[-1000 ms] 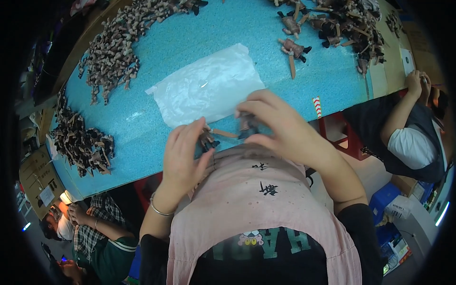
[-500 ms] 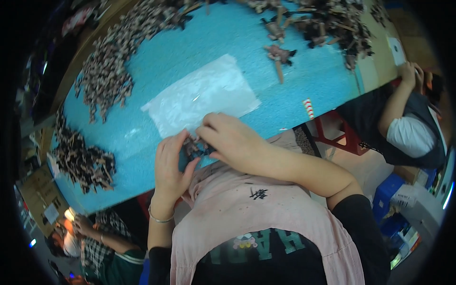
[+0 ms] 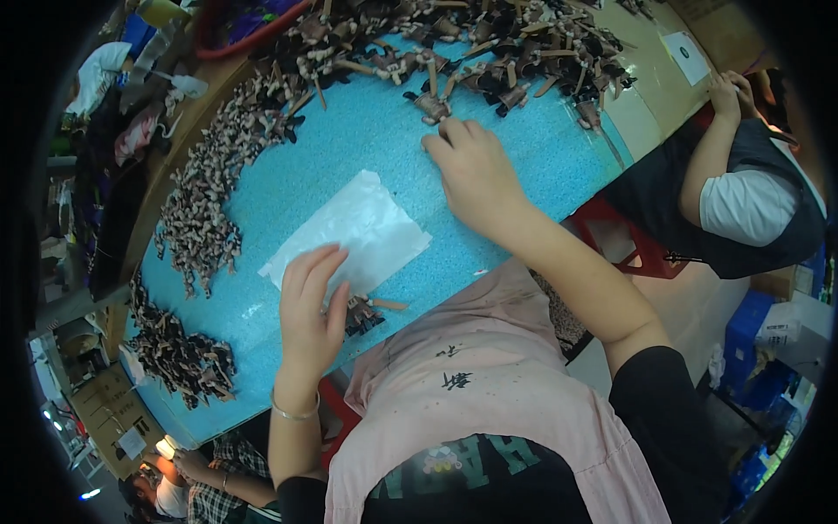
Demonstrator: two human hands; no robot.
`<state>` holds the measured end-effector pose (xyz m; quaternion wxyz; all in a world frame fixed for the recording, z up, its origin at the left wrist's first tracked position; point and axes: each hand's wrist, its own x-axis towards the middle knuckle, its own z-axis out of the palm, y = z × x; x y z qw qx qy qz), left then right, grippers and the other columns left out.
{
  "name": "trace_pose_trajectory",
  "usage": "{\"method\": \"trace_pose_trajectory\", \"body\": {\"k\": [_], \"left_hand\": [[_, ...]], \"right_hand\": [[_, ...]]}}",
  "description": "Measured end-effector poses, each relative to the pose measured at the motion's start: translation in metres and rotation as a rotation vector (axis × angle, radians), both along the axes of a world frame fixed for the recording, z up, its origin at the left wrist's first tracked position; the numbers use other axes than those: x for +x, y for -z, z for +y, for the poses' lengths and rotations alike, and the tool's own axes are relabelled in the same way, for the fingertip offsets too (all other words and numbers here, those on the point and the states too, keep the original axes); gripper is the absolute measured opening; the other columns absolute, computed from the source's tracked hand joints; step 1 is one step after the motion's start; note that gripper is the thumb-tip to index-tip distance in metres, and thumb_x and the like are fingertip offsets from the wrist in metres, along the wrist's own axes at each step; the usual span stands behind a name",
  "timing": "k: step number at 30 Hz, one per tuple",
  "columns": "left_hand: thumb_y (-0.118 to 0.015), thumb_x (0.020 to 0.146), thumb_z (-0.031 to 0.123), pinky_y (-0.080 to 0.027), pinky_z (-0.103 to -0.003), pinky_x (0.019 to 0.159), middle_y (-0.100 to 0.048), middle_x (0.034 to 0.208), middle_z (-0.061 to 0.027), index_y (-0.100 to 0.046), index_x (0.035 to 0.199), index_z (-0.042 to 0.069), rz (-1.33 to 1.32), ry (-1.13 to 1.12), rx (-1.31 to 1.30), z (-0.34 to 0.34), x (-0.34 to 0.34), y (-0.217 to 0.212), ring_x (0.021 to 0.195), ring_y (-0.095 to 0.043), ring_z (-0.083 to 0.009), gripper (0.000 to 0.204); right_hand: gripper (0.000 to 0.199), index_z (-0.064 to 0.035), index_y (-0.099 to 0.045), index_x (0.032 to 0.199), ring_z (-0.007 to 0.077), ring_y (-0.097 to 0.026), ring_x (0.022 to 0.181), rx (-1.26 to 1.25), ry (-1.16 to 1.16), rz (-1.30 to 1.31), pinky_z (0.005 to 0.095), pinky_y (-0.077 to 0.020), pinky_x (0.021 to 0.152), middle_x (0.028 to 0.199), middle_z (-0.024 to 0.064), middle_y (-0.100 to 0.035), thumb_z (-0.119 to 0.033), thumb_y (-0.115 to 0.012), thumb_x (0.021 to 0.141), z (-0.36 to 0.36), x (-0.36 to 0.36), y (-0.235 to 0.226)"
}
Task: The person assembles toy figurines by attaching pieces together by hand, lines the figurines up on the work surface, applies glue to them using a squeeze bottle, and attaches additional parts onto the figurines.
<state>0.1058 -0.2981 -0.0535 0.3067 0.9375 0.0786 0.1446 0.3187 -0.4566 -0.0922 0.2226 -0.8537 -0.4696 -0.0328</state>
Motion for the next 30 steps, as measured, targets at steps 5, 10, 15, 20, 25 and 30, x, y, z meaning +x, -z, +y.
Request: {"method": "trace_pose_trajectory", "body": {"k": [5, 10, 15, 20, 25, 30], "left_hand": [[-0.058, 0.076, -0.005, -0.045, -0.042, 0.09, -0.059, 0.114, -0.0134, -0.059, 0.112, 0.003, -0.183, 0.223, 0.215, 0.003, 0.105, 0.013, 0.107, -0.055, -0.0326, 0.037], [-0.057, 0.079, 0.007, -0.045, -0.038, 0.089, -0.059, 0.112, -0.0073, -0.061, 0.106, 0.007, -0.249, 0.305, 0.53, 0.001, 0.191, 0.04, 0.106, -0.056, -0.026, 0.028], [-0.059, 0.078, 0.009, -0.046, -0.037, 0.085, -0.059, 0.114, -0.0055, -0.061, 0.104, 0.009, -0.18, 0.326, 0.634, -0.005, 0.202, 0.035, 0.102, -0.057, -0.0231, 0.026], [-0.058, 0.078, 0.008, -0.046, -0.037, 0.084, -0.057, 0.117, -0.0067, -0.059, 0.102, 0.01, -0.193, 0.359, 0.526, -0.006, 0.17, 0.038, 0.097, -0.058, -0.0237, 0.024], [-0.059, 0.078, 0.007, -0.048, -0.037, 0.082, -0.057, 0.112, -0.0093, -0.058, 0.101, 0.008, -0.092, 0.359, 0.542, -0.009, 0.162, 0.033, 0.093, -0.058, -0.0238, 0.023], [-0.06, 0.079, 0.006, -0.049, -0.036, 0.078, -0.058, 0.107, -0.0089, -0.057, 0.102, 0.007, -0.091, 0.377, 0.538, -0.009, 0.154, 0.021, 0.09, -0.058, -0.0248, 0.023]], "right_hand": [[0.03, -0.0005, -0.059, 0.107, 0.0328, -0.058, 0.089, 0.193, -0.068, 0.186, 0.041, -0.0454, 0.078, 0.096, 0.0154, -0.06, 0.003, -0.058, 0.078, -0.024, -0.006, -0.016], [0.026, 0.0018, -0.059, 0.111, 0.0252, -0.064, 0.081, 0.458, 0.07, 0.801, 0.0332, -0.0486, 0.073, 0.093, 0.0143, -0.065, -0.001, -0.056, 0.086, -0.059, -0.016, -0.018], [0.025, 0.0008, -0.062, 0.109, 0.0262, -0.061, 0.091, 0.169, 0.132, 0.594, 0.0329, -0.0469, 0.08, 0.097, 0.0149, -0.063, -0.005, -0.059, 0.085, -0.075, -0.007, -0.011], [0.034, -0.0026, -0.06, 0.113, 0.0321, -0.051, 0.109, 0.099, 0.026, 0.45, 0.0372, -0.041, 0.092, 0.111, 0.0154, -0.057, -0.007, -0.065, 0.079, -0.077, -0.011, -0.018], [0.057, -0.0049, -0.052, 0.124, 0.0328, -0.048, 0.113, -0.036, -0.181, 0.387, 0.0397, -0.0389, 0.097, 0.123, 0.0143, -0.049, 0.0, -0.07, 0.071, -0.082, -0.016, -0.028], [0.056, -0.004, -0.052, 0.122, 0.0334, -0.05, 0.11, -0.008, -0.175, 0.465, 0.039, -0.0425, 0.093, 0.118, 0.0149, -0.051, 0.004, -0.07, 0.07, -0.085, -0.015, -0.029]]}}
